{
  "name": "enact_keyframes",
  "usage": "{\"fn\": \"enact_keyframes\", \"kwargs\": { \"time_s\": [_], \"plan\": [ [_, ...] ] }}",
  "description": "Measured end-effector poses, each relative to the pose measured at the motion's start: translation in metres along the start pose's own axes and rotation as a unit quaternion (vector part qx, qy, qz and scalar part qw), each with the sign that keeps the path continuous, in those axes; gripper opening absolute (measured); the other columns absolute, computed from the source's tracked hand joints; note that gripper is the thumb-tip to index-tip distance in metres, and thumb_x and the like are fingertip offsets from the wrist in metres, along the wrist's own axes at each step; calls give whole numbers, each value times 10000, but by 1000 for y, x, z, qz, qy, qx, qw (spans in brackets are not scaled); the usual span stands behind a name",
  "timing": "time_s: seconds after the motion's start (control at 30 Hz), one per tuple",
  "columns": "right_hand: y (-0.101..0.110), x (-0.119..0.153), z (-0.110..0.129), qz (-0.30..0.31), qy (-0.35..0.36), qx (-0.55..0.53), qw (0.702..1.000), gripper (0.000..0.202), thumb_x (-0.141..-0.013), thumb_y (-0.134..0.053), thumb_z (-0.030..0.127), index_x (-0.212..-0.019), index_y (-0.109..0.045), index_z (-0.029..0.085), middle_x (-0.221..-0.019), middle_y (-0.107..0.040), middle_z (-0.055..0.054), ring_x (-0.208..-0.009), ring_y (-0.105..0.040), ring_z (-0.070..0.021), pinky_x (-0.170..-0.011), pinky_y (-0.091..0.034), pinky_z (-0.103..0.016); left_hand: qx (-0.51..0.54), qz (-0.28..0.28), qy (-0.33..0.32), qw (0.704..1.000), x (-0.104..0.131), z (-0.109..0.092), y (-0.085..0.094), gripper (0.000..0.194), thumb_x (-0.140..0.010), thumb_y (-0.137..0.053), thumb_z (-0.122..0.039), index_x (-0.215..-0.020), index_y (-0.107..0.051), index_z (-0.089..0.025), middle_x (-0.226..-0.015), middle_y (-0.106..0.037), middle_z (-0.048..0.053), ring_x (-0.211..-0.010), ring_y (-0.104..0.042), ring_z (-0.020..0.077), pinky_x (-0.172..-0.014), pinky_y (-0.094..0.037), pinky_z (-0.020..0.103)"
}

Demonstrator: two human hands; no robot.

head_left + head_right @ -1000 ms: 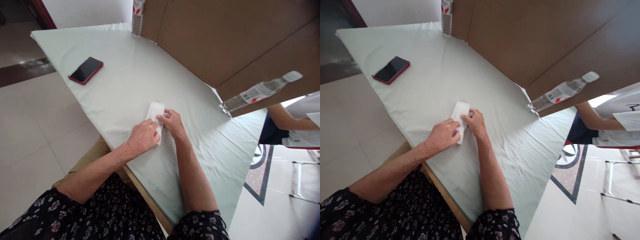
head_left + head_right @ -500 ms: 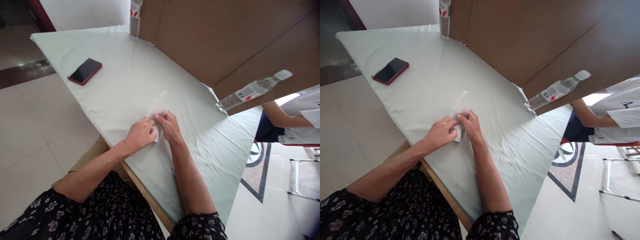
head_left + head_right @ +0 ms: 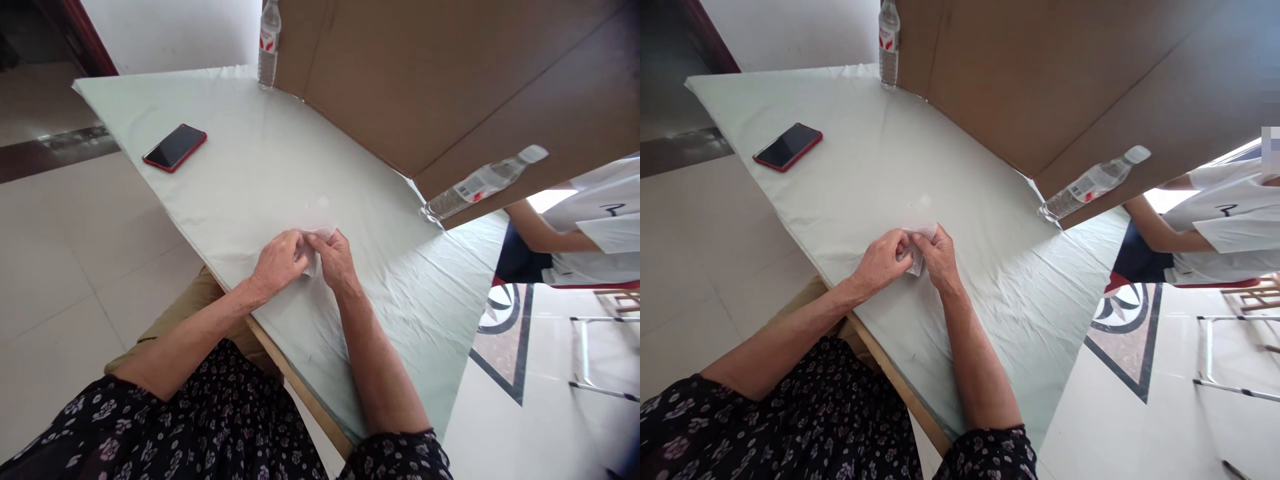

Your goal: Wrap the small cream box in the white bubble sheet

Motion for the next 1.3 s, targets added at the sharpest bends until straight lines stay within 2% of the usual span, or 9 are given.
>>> {"fn": "enact_keyframes", "kwargs": {
  "time_s": [0.2, 0.3, 0.37, 0.47, 0.67, 0.77, 0.87, 1.1, 1.3],
  "plan": [
    [2, 26, 9, 0, 57, 123, 991, 127, -836, -676, 345, -826, -616, 233, -728, -645, 39, -685, -593, -140, -681, -502, -278, -4, -85, 17, 996, 7, 17, -2, 203, -805, -656, -235, -835, -456, -226, -882, -596, 42, -861, -591, 220, -810, -504, 357],
    [3, 39, 12, 19, 109, 173, 979, 40, -853, -648, 276, -876, -655, 244, -986, -759, -21, -959, -697, -200, -899, -540, -354, 3, -125, -7, 992, 10, 22, 1, 298, -804, -702, -314, -1004, -517, -195, -1040, -625, 102, -1002, -603, 267, -897, -516, 410],
    [5, 46, 11, 27, 143, 191, 971, 94, -849, -633, 241, -934, -671, 256, -1195, -745, -49, -1169, -674, -232, -1044, -501, -411, 13, -127, -59, 990, 11, 20, 1, 354, -836, -674, -292, -1140, -535, -176, -1204, -613, 153, -1150, -586, 295, -988, -497, 440],
    [7, 55, 8, 40, 175, 218, 959, 191, -853, -611, 224, -1032, -667, 266, -1308, -703, -73, -1305, -616, -247, -1127, -458, -458, 36, -91, -128, 987, 12, 15, -3, 284, -865, -607, -204, -1145, -572, -181, -1332, -582, 171, -1280, -557, 295, -1054, -477, 436],
    [10, 71, 5, 63, 226, 301, 924, 398, -856, -719, 307, -1239, -618, 270, -1390, -655, -120, -1410, -531, -288, -1174, -418, -530, 104, -1, -165, 981, 8, 24, 5, 200, -769, -594, -126, -954, -580, -200, -1176, -689, 117, -1159, -659, 246, -987, -539, 396],
    [12, 72, 3, 71, 245, 321, 912, 388, -871, -690, 267, -1253, -620, 267, -1402, -650, -127, -1416, -528, -282, -1172, -426, -527, 116, 109, -212, 964, 9, 30, 16, 382, -748, -597, -119, -1122, -612, -197, -1365, -642, 139, -1298, -608, 262, -1095, -491, 436],
    [13, 67, 1, 65, 233, 301, 922, 295, -904, -629, 243, -1196, -656, 271, -1367, -676, -112, -1364, -577, -255, -1155, -447, -492, 89, 153, -249, 952, 13, 33, 22, 558, -756, -611, -121, -1309, -569, -187, -1489, -560, 168, -1431, -497, 292, -1181, -413, 486],
    [24, 58, -6, -41, 80, 140, 986, 271, -889, -686, 450, -1078, -688, 254, -1154, -748, -65, -1063, -693, -224, -971, -539, -396, 91, 121, -209, 966, 9, 26, 7, 556, -825, -612, -181, -1376, -538, -177, -1499, -548, 171, -1458, -453, 294, -1214, -356, 499],
    [26, 63, -7, -64, 16, 167, 984, 288, -939, -586, 493, -993, -685, 228, -829, -695, 2, -765, -607, -175, -730, -501, -305, 168, 231, -80, 955, 7, 21, 5, 464, -812, -677, -355, -1243, -617, -194, -1175, -701, 78, -1036, -656, 247, -882, -531, 361]
  ]
}}
Point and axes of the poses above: each hand's wrist, its own x-axis away from the middle knuckle, its own y-axis out of the back of the hand, z = x × y, the point moved 5 cm from there along -x, towards the middle knuckle
